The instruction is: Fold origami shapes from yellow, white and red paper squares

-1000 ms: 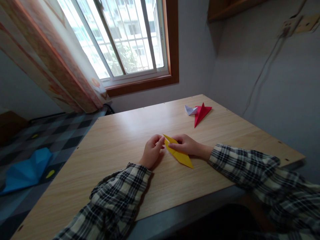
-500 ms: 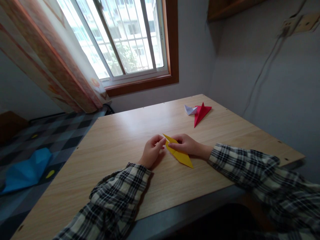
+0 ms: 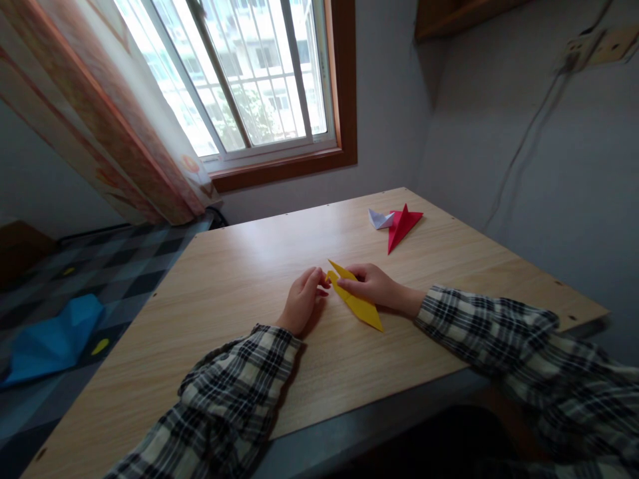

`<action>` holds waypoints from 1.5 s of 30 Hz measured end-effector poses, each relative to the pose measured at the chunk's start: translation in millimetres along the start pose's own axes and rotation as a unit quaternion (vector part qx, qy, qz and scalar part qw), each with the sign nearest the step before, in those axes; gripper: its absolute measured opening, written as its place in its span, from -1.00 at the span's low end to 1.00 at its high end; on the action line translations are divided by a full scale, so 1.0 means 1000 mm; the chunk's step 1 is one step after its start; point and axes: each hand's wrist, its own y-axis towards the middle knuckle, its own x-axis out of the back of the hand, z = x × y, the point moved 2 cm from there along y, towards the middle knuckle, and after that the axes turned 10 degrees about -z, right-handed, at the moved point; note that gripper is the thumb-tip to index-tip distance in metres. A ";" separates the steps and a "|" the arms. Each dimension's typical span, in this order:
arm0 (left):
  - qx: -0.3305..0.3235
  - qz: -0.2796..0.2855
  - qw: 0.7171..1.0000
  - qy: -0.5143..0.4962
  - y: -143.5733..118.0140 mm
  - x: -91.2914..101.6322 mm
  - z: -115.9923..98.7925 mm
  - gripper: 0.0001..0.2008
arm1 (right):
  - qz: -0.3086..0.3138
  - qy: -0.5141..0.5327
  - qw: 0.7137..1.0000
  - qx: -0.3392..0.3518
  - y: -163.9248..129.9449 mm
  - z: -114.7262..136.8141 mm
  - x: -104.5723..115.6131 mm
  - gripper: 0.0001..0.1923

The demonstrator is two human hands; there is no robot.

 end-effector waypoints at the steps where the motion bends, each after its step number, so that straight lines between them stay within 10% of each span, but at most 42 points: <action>1: 0.005 -0.003 1.000 -0.006 0.000 0.000 0.000 -0.63 | -0.001 0.002 1.000 -0.002 0.000 0.000 0.000 -0.60; 45: 0.000 0.017 1.000 0.004 -0.003 0.000 -0.007 -0.75 | -0.026 -0.008 0.999 0.019 0.001 -0.002 0.002 -0.58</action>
